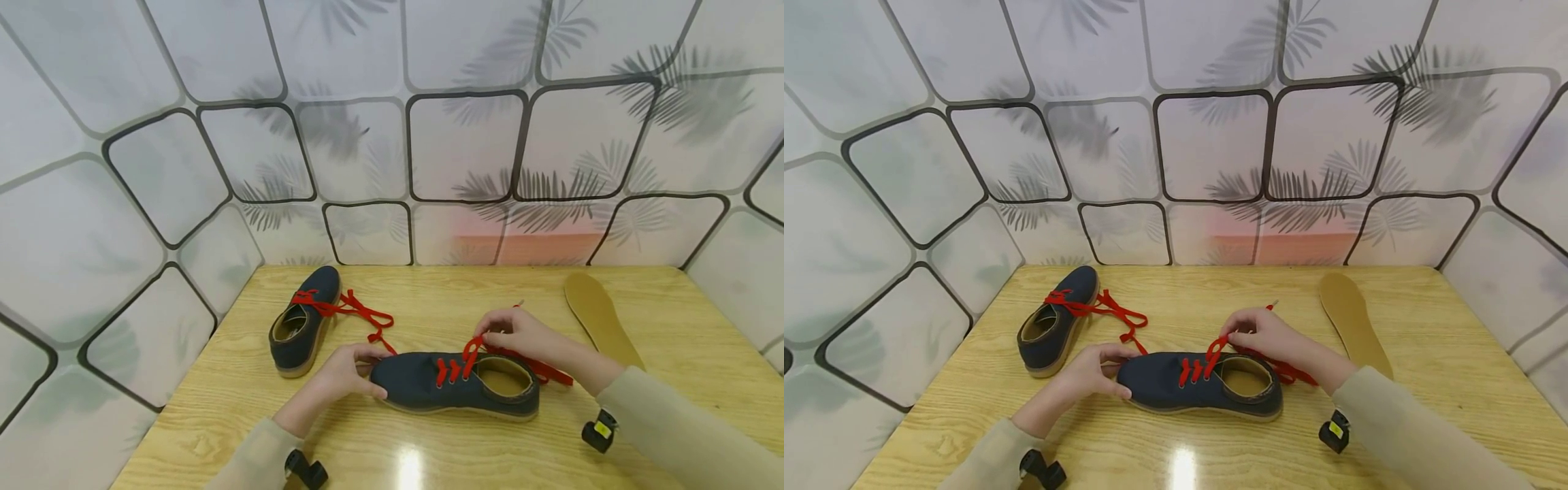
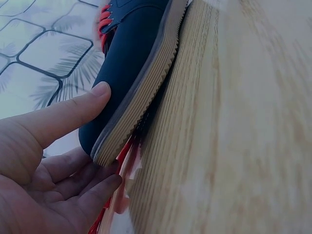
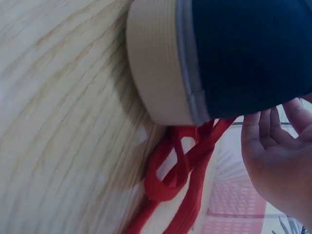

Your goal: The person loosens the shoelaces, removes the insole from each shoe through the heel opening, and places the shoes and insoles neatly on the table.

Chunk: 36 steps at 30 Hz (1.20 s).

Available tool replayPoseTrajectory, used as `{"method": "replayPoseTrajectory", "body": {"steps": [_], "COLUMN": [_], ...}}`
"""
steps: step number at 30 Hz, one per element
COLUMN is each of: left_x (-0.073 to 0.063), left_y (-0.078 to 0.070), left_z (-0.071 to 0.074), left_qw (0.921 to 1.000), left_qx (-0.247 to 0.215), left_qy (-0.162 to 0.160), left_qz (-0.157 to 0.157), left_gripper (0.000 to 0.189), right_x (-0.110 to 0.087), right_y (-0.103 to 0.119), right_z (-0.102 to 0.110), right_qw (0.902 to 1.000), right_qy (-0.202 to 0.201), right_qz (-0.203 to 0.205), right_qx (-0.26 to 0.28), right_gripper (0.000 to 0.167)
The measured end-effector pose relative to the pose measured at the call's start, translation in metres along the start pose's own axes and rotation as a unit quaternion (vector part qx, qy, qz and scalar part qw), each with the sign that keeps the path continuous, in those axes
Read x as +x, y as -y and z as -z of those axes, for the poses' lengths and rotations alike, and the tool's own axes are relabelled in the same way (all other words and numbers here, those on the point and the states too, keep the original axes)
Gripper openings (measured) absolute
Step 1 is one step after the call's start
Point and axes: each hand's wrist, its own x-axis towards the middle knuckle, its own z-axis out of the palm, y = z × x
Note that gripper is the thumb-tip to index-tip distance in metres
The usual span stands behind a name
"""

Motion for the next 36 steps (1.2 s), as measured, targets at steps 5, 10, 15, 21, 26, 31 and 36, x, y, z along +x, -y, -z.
{"method": "replayPoseTrajectory", "body": {"steps": [5,10,15,21,26,31,36], "left_x": [0.001,0.001,0.0,-0.001,-0.002,-0.002,-0.003], "left_y": [0.0,-0.001,-0.001,0.0,-0.001,0.0,0.001], "left_z": [0.0,0.0,0.0,-0.001,-0.002,-0.002,-0.002], "left_qw": [1.0,1.0,0.9999,1.0,1.0,1.0,0.9999], "left_qx": [-0.001,-0.002,-0.002,-0.002,-0.006,-0.009,0.0], "left_qy": [0.0,0.001,0.003,0.0,-0.004,0.0,0.002], "left_qz": [-0.004,-0.006,-0.011,-0.001,0.004,-0.001,-0.011], "left_gripper": [0.061,0.062,0.061,0.061,0.061,0.061,0.061], "right_x": [0.005,0.006,-0.003,-0.021,-0.035,-0.044,-0.046], "right_y": [0.003,0.006,0.011,0.027,0.035,0.036,0.031], "right_z": [-0.004,-0.006,-0.003,0.006,0.004,-0.002,-0.005], "right_qw": [0.9992,0.9993,0.9989,0.9986,0.9986,0.9976,0.9974], "right_qy": [-0.03,-0.032,-0.047,-0.043,-0.007,0.02,0.02], "right_qz": [-0.021,-0.011,-0.003,0.008,0.02,0.035,0.034], "right_qx": [0.018,0.014,0.01,0.031,0.048,0.056,0.06], "right_gripper": [0.017,0.02,0.022,0.021,0.021,0.019,0.018]}}
